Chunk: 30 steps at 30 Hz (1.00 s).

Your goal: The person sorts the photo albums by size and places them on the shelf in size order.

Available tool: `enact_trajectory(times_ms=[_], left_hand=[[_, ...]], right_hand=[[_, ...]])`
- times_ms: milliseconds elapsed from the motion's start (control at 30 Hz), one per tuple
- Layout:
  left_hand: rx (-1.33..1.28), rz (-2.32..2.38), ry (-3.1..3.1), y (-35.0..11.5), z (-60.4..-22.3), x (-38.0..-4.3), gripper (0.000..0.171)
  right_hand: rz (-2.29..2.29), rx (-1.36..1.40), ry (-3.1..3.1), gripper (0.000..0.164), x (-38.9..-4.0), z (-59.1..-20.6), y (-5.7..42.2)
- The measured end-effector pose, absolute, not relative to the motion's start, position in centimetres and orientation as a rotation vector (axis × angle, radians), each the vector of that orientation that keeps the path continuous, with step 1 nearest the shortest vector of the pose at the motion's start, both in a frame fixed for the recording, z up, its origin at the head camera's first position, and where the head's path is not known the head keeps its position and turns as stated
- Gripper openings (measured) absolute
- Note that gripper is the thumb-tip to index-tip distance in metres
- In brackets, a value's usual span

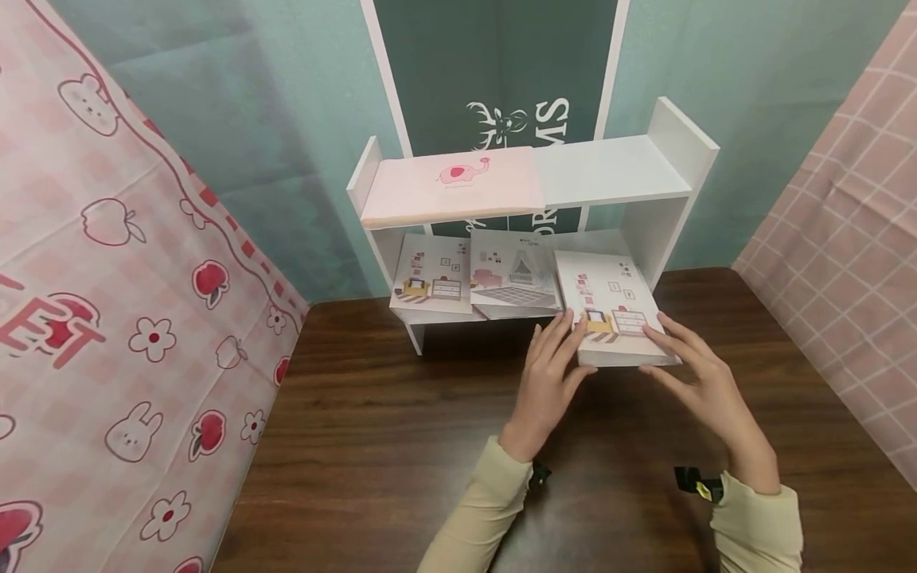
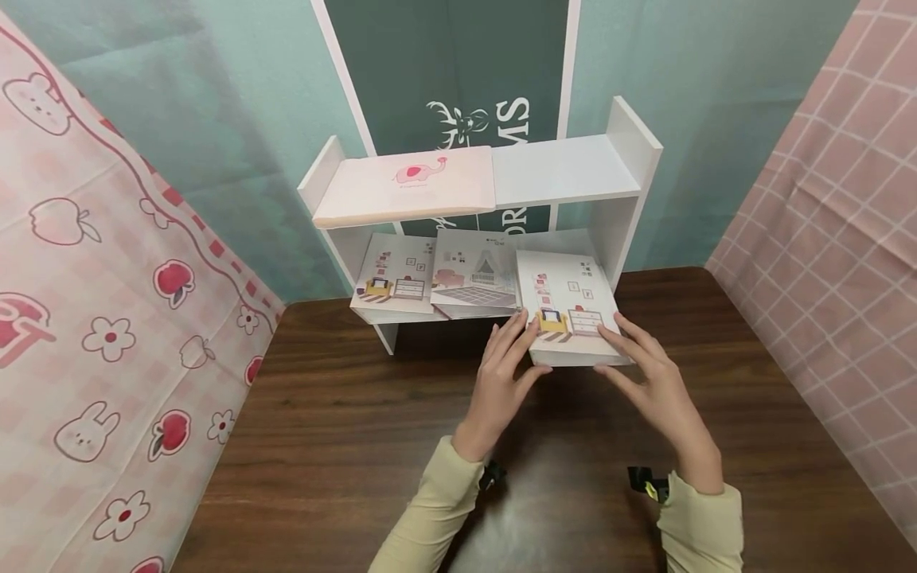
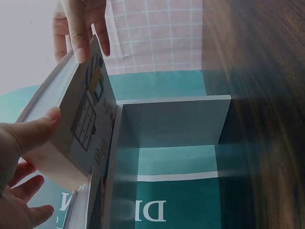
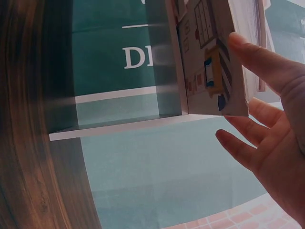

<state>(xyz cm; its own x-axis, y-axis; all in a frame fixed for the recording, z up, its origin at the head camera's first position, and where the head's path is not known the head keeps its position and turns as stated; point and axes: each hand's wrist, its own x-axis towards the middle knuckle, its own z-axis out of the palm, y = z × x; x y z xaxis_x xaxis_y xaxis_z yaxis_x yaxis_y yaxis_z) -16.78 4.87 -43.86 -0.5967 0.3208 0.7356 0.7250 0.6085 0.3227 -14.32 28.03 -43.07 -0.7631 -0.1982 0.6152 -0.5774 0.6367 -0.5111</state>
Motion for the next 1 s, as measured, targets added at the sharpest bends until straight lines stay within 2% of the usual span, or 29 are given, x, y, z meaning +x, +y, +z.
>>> enact_trajectory(times_ms=[300,467,700,1000], left_hand=[[-0.816,-0.789,-2.219,4.9,-43.4,-17.3,0.075],[-0.817,-0.771,-2.221,4.9,-43.4,-17.5,0.074],[-0.807,-0.756,-2.233,4.9,-43.4,-17.7,0.073],[-0.792,-0.739,-2.253,4.9,-43.2,-18.0,0.072]], right_hand=[[1.008,0.602,-2.301,0.067,-14.9,-42.8,27.3],[0.988,0.617,-2.305,0.059,-14.9,-42.8,27.2],[0.994,0.602,-2.328,0.068,-15.1,-43.1,27.3],[0.993,0.593,-2.325,0.069,-15.6,-43.4,27.4]])
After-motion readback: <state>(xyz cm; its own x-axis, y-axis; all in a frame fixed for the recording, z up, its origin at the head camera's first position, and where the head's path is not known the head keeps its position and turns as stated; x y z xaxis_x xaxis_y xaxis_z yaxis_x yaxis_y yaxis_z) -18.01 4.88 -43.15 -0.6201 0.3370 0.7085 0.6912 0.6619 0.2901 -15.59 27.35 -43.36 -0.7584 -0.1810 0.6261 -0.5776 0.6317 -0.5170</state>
